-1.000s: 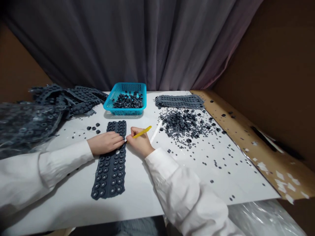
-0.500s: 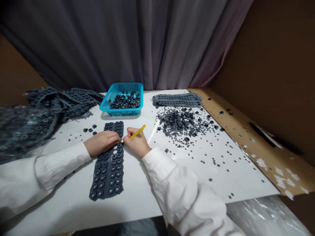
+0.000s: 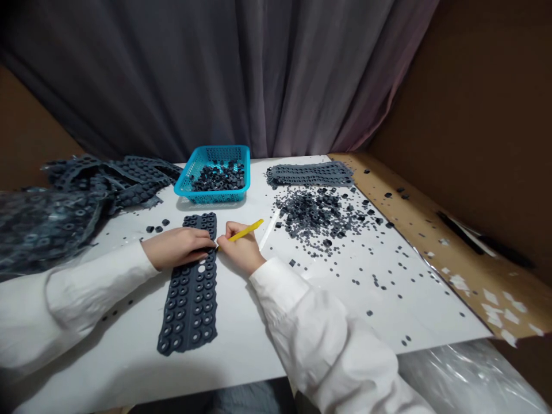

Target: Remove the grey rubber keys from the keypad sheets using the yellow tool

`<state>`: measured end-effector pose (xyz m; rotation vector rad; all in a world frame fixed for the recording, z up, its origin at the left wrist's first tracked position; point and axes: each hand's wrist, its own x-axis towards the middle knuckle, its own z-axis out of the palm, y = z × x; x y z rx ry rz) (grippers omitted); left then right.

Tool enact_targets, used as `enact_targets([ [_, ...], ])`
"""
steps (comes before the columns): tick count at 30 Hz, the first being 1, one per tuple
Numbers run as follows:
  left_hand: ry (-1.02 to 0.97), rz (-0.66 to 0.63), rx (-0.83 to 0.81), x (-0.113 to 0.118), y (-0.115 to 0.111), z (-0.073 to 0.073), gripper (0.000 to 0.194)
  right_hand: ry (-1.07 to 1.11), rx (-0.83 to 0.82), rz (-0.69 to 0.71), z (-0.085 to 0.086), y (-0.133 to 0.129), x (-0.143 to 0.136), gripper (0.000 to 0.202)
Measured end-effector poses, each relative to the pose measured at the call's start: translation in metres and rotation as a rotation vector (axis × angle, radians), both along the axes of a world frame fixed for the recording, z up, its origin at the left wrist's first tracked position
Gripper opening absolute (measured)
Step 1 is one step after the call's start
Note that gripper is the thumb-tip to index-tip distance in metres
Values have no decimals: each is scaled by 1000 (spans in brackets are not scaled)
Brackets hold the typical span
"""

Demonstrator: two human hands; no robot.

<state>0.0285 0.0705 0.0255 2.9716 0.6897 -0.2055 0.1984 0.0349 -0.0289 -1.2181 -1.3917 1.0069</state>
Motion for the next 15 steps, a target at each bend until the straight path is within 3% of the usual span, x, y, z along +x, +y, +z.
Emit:
enact_targets([
  [9, -60, -56, 28, 0, 0, -3, 21, -151, 100, 29, 3, 2, -1, 21],
  [15, 9, -198, 266, 0, -5, -12, 14, -303, 189, 59, 10, 1, -1, 21],
])
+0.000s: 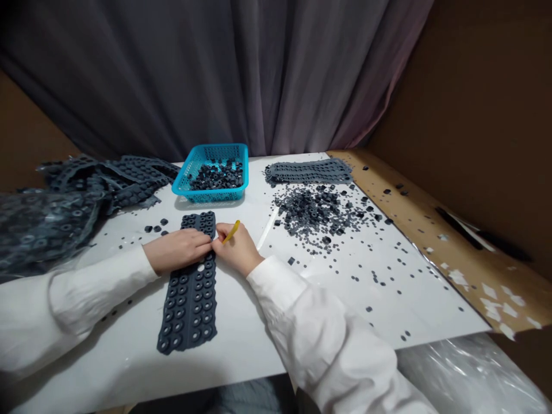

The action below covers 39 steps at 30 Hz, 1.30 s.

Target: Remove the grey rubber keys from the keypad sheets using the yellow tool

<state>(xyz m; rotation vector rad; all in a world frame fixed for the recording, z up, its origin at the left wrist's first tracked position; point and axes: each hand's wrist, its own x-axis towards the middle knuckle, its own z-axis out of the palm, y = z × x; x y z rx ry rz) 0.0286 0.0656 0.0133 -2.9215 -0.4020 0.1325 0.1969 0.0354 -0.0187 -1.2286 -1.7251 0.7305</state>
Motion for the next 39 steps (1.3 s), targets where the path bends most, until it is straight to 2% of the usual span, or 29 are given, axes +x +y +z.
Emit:
enact_targets([
  [4, -4, -49, 24, 1, -3, -3, 15, 26, -26, -29, 0, -1, -1, 22],
  [9, -18, -50, 7, 2, 0, -5, 18, 103, -93, -48, -1, 0, -1, 22],
  [12, -48, -7, -22, 0, 2, -9, 18, 120, -92, -47, -2, 0, 0, 22],
  [18, -349, 227, -303, -10, 3, -15, 21, 123, -104, -48, -2, -1, 0, 22],
  [21, -460, 310, -380, -16, 7, -8, 21, 130, -113, -46, -3, -1, 0, 23],
  [25, -627, 576, -437, -25, 19, 3, 22, 140, -120, -57, -5, 0, -1, 23],
  [27, -731, 690, -614, -27, 21, 4, 26, 141, -116, -61, -5, 0, 0, 23],
  [34, -1146, 943, -1505, -13, 1, -7, 42, 179, -118, -49, -7, 0, 2, 20],
  [36, -1214, 947, -1678, -9, -5, -7, 41, 251, -154, -66, -8, 0, 2, 20],
  [39, -1237, 932, -1801, -6, -10, -5, 37, 363, -193, -81, -9, 1, 3, 22],
])
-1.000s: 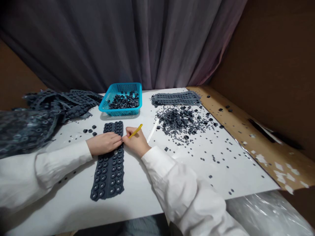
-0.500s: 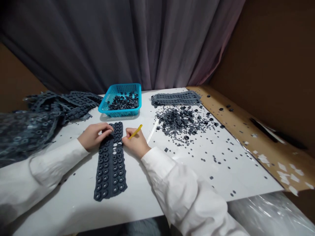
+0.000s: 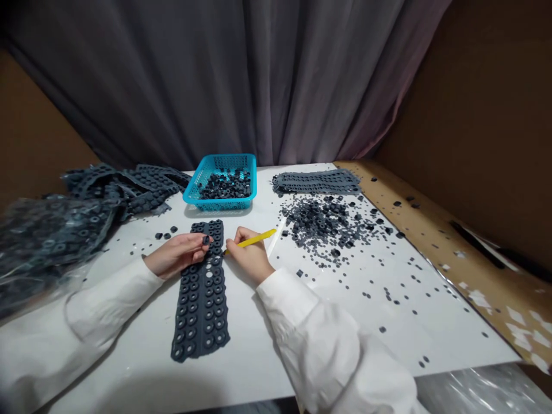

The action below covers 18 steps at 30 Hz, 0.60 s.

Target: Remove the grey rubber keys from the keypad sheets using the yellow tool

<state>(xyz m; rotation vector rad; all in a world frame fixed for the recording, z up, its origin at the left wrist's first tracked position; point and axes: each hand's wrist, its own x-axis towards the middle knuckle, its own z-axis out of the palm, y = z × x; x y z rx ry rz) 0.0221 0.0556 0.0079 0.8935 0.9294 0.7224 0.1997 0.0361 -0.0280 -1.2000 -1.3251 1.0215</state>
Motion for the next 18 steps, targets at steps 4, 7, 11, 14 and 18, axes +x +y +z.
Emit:
enact_targets([
  [4, -25, 9, -34, 0, -2, 2, 32, 36, -2, 15, -2, 1, 0, 25],
  [7, -72, 59, -73, -2, 1, 4, 22, 22, 7, -1, -3, 1, 0, 25],
  [11, -195, 114, -107, -6, 12, 6, 17, -14, 12, -28, -3, 2, -2, 24],
  [14, -154, 87, -56, -6, 20, 7, 9, -28, 4, -32, -1, 2, -3, 23],
  [18, 191, -11, 181, -3, 28, 5, 16, -49, 6, -29, 1, 2, -3, 21],
])
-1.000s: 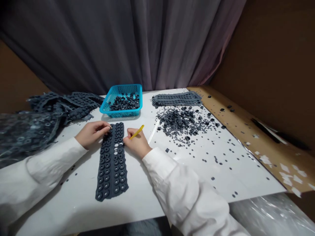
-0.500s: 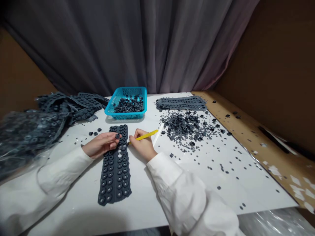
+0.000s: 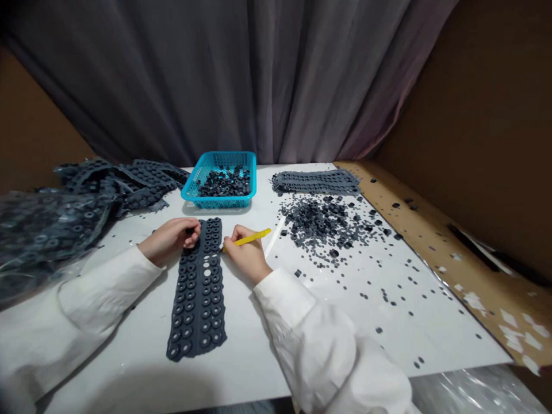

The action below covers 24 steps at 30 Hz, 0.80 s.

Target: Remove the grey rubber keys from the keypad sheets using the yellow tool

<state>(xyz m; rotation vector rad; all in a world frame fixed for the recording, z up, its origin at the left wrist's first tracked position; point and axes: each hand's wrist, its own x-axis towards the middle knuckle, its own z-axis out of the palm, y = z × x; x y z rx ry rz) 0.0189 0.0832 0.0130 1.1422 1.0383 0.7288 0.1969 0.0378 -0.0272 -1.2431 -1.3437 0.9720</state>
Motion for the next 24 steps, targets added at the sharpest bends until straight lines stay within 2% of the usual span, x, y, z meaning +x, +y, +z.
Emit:
enact_targets([
  [4, 391, -257, 349, 2, 3, 0, 21, -60, 16, -6, 1, 1, -1, 20],
  [9, 722, -495, 751, 6, 4, 4, 26, -183, 59, -36, 1, 4, -4, 20],
  [11, 802, -542, 816, 10, 4, 5, 26, -190, 54, -32, 1, 6, -4, 19],
  [17, 915, -565, 927, 16, 0, 11, 23, -190, 46, -16, 0, 9, -4, 20],
  [24, 1035, -764, 1124, 19, -6, 13, 16, -164, 15, -18, 0, 7, -3, 18],
])
